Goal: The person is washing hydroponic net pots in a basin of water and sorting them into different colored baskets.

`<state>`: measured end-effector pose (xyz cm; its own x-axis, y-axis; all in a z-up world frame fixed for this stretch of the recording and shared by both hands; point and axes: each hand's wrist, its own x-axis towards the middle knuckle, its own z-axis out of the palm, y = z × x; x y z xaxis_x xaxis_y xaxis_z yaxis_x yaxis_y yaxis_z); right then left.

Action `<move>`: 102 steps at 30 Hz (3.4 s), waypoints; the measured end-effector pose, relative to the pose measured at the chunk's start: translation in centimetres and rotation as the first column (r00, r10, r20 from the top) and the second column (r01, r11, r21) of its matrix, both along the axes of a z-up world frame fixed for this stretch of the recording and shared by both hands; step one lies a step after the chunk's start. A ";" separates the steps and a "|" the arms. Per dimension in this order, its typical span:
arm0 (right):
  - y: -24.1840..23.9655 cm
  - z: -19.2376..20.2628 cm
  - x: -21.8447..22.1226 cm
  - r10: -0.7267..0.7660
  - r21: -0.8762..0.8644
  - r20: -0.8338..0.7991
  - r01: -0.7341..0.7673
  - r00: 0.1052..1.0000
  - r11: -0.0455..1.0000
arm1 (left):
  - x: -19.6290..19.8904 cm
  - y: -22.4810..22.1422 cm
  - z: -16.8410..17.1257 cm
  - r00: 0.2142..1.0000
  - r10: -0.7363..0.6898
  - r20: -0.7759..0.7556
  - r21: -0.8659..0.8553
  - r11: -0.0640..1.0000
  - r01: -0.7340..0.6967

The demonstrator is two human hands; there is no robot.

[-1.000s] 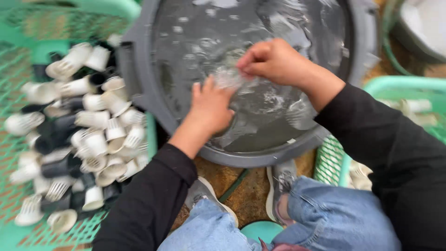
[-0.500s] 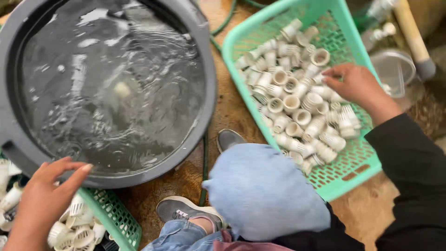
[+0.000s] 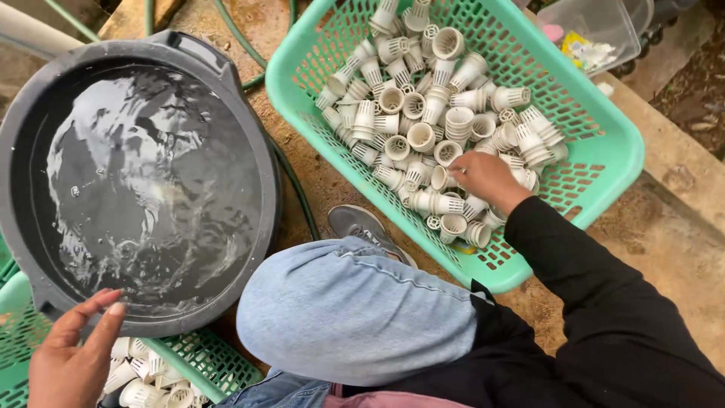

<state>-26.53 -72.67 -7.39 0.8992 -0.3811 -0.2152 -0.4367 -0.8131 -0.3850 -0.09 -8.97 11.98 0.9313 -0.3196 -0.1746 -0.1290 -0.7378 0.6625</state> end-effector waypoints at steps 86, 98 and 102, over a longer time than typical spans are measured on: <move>4.4 -8.3 0.3 0.175 -0.257 -0.495 -0.336 0.851 0.906 | -0.7 -1.8 0.4 0.894 0.359 -0.267 -0.071 0.918 -0.390; 4.3 -11.2 -2.0 0.276 -0.371 -0.318 -0.387 0.907 0.844 | 0.0 2.5 -3.4 0.890 0.344 -0.299 -0.120 0.912 -0.392; 3.8 -9.0 -1.3 0.330 -0.272 -0.354 -0.434 0.875 0.859 | 0.9 4.6 -5.9 0.947 0.228 -0.228 -0.170 0.948 -0.269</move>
